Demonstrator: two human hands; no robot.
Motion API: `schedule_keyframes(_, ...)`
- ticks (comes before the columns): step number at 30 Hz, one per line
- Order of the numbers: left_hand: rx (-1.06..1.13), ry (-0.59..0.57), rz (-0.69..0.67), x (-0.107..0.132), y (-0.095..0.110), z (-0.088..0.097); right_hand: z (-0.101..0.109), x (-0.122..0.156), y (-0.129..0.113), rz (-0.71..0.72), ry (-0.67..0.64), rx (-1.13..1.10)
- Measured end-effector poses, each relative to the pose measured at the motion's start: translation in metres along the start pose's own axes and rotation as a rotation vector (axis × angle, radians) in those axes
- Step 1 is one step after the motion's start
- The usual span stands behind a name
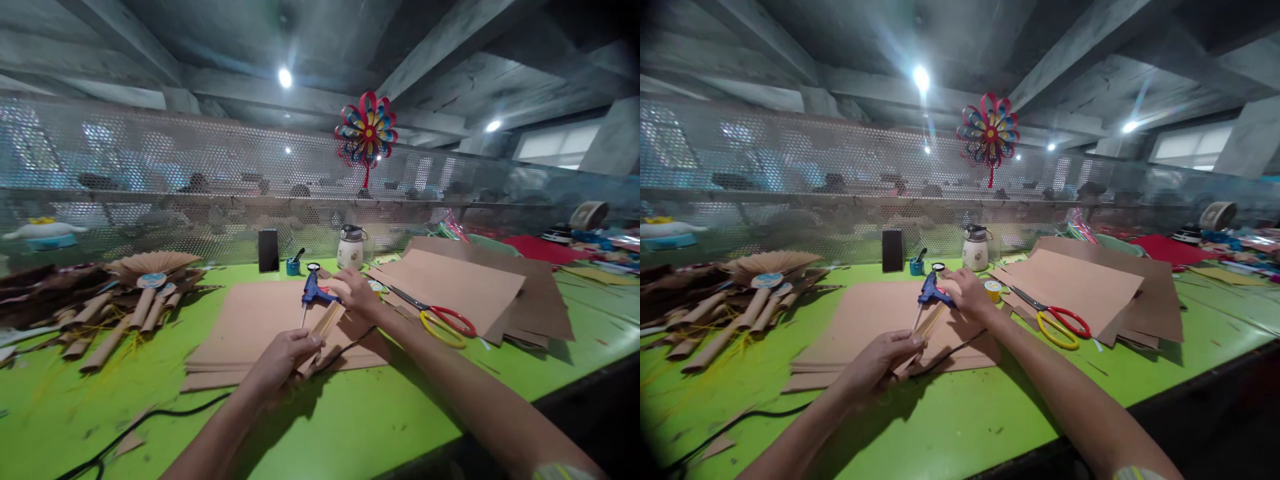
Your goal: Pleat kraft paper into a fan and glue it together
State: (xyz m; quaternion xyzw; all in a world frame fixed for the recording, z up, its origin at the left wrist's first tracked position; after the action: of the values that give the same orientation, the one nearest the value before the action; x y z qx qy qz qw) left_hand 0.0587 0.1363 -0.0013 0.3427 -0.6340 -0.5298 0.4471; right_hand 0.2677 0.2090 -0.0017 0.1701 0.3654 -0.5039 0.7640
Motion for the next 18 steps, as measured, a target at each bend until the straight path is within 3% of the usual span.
schedule_keyframes(2, 0.006, 0.018, 0.013, -0.002, -0.001, 0.002, 0.021, 0.007, -0.006, -0.026, 0.085, -0.088)
schedule_keyframes(4, 0.024, 0.024, 0.019, -0.005, -0.003, 0.004, 0.043, 0.012, -0.015, 0.020, 0.142, -0.321)
schedule_keyframes(7, 0.033, 0.005, 0.020, -0.008, -0.006, 0.007, 0.064, 0.017, -0.033, 0.183, -0.014, -0.481)
schedule_keyframes(10, 0.033, -0.024, 0.018, -0.009, -0.009, 0.008, 0.067, 0.023, -0.046, 0.257, -0.085, -0.480)
schedule_keyframes(18, 0.037, -0.074, 0.058, -0.005, -0.005, 0.007, 0.060, 0.029, -0.049, 0.303, 0.030, -0.395)
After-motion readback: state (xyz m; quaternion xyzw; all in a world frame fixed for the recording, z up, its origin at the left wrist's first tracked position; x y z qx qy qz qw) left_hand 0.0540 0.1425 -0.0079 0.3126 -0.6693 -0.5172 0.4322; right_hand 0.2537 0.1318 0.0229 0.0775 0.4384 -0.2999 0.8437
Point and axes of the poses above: each hand's wrist, its own x-axis away from the middle knuckle, its own z-axis out of the back of the hand, y = z × x, the point moved 1 cm from there along -x, towards the middle knuckle, and after that the axes turned 11 degrees about y, right-handed, at the moved point
